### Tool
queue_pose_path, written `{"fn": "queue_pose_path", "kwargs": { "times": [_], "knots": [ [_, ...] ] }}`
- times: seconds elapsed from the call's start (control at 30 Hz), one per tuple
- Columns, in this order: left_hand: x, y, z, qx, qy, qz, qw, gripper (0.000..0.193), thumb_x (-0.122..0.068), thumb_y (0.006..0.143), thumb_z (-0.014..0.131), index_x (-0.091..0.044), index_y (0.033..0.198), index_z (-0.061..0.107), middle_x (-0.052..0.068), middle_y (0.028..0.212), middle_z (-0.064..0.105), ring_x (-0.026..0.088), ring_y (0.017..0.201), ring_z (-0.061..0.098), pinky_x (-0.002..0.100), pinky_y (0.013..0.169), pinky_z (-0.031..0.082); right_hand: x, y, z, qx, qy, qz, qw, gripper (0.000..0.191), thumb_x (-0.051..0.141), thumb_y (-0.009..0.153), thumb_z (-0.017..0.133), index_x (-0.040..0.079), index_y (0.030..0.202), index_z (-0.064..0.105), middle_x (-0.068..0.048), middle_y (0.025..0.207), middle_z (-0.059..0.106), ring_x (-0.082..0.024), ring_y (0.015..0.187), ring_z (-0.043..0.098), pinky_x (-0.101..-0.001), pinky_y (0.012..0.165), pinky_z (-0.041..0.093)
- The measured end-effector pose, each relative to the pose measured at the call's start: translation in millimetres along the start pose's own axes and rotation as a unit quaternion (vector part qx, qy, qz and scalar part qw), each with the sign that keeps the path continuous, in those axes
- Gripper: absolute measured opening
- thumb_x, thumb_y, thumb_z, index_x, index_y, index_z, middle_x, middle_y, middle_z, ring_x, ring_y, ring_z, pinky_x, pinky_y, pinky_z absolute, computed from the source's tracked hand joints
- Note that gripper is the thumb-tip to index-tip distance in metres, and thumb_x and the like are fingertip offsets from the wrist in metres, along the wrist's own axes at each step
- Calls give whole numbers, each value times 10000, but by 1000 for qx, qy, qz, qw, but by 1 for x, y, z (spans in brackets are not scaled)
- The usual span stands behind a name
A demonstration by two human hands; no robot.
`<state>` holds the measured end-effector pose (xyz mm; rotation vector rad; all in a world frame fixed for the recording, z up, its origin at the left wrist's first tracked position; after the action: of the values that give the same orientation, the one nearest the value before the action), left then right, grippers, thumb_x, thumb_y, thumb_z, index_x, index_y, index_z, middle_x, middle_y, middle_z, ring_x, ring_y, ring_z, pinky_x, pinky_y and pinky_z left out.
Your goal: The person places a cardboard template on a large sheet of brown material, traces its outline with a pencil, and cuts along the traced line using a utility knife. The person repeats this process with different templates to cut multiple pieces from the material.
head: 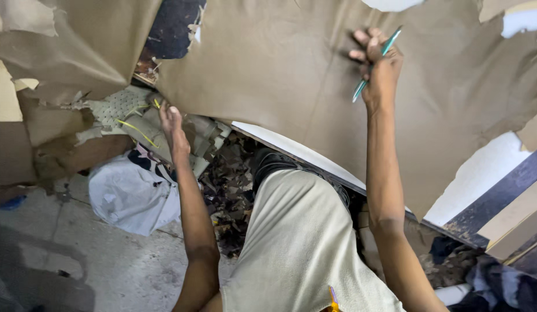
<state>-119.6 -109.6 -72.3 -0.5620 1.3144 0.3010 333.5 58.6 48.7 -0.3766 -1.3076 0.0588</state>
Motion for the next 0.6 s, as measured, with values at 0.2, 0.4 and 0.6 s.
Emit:
{"fn": "queue_pose_path", "kwargs": {
  "times": [0.2, 0.4, 0.6],
  "knots": [
    [13, 14, -22, 52, -69, -44, 995, 491, -354, 1066, 698, 13, 1361, 558, 52, 1252, 616, 161, 1179, 548, 315, 1098, 408, 37, 119, 33, -122, 196, -21, 973, 106, -32, 942, 455, -69, 1004, 533, -276, 1046, 717, -278, 758, 751, -279, 438, 382],
    [-14, 12, -31, 198, -85, -63, 975, 554, -198, 919, 783, -21, 1354, 489, 27, 1280, 588, 131, 1234, 555, 302, 1094, 429, 42, 145, 42, -226, 186, -82, 953, 230, 73, 858, 443, -111, 787, 563, -243, 726, 667, -235, 541, 594, -291, 380, 319],
    [-27, 18, -37, 136, -5, -96, 986, 260, -115, 1004, 728, -8, 1186, 576, 13, 1091, 668, 75, 980, 596, 239, 901, 484, 68, 148, 26, -150, 202, -211, 944, 240, 199, 865, 625, 13, 779, 501, -35, 585, 412, -162, 466, 431, -296, 374, 268]
  ]
}}
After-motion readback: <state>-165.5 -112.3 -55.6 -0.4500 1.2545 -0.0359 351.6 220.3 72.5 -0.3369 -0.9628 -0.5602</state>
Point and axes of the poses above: each hand's wrist, its own y-axis towards the middle knuckle, its own z-axis out of the palm, x = y × z, the point moved 1 cm from there along y, towards the middle knuckle
